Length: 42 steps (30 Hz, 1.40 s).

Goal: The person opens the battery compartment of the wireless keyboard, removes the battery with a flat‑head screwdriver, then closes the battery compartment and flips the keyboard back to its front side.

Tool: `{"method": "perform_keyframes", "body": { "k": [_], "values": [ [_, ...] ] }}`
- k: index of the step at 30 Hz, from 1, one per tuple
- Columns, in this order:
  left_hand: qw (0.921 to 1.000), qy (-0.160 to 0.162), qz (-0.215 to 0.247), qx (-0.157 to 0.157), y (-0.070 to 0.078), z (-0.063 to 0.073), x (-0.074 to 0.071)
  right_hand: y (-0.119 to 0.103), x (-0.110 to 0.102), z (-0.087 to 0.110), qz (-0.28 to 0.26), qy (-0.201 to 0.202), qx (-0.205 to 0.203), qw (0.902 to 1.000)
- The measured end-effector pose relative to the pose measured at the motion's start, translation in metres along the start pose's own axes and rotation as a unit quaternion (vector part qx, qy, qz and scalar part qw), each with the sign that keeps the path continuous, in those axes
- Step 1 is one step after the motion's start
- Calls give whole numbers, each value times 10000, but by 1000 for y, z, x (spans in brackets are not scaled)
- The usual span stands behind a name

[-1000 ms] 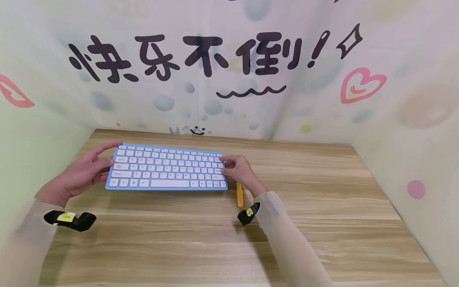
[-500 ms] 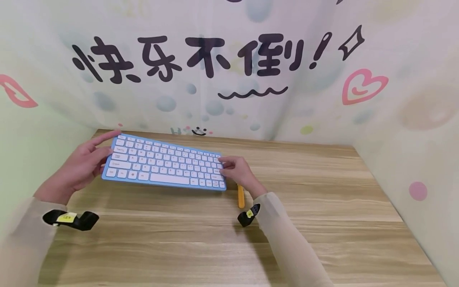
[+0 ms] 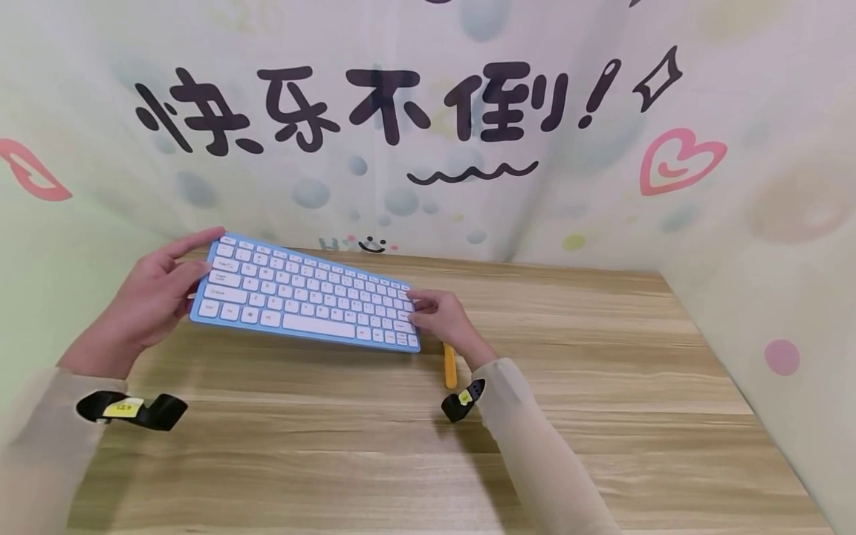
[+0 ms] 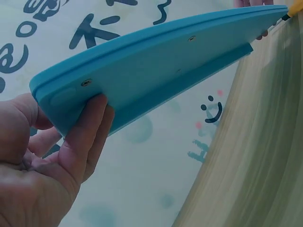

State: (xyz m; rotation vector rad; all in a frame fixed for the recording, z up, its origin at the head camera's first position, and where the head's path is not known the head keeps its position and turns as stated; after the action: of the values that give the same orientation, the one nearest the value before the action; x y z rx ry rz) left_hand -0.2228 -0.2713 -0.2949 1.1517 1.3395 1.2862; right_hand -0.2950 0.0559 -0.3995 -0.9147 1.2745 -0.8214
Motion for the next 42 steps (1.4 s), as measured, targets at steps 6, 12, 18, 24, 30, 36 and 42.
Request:
{"method": "perform_keyframes", "body": {
  "k": [6,12,18,24,30,36,42],
  "values": [
    [9998,149,-161,1,7,1,-1,0,2,0,-10,-25,86,10000],
    [9998,129,-161,62,17,3,0,-6,5,4,119,-68,-49,9999],
    [9907,366,-1292,226,27,6,2,-8,13,5,256,-182,-83,9995],
    [9853,373,-1629,365,35,7,7,-15,16,8,608,-87,-267,9978],
    [9829,355,-1751,443,43,7,11,-28,15,15,695,-166,-561,9959],
    [9801,356,-1909,414,49,6,14,-50,17,25,546,-547,-1147,9904],
    [9764,404,-2078,420,54,8,15,-69,26,37,503,-842,-1634,9817]
  ]
}}
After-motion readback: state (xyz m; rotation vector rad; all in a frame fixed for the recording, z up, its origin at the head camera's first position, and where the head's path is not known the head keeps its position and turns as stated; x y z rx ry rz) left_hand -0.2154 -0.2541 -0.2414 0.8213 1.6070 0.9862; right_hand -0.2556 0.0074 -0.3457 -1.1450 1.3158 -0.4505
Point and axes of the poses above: each hand's wrist, its own z-axis away from the middle knuckle, its own x-axis out of the palm, y = z × x, the point moved 7 cm from there along -z, towards the middle knuckle, and after that the axes turned 12 degrees about y, right-handed, at the moved point
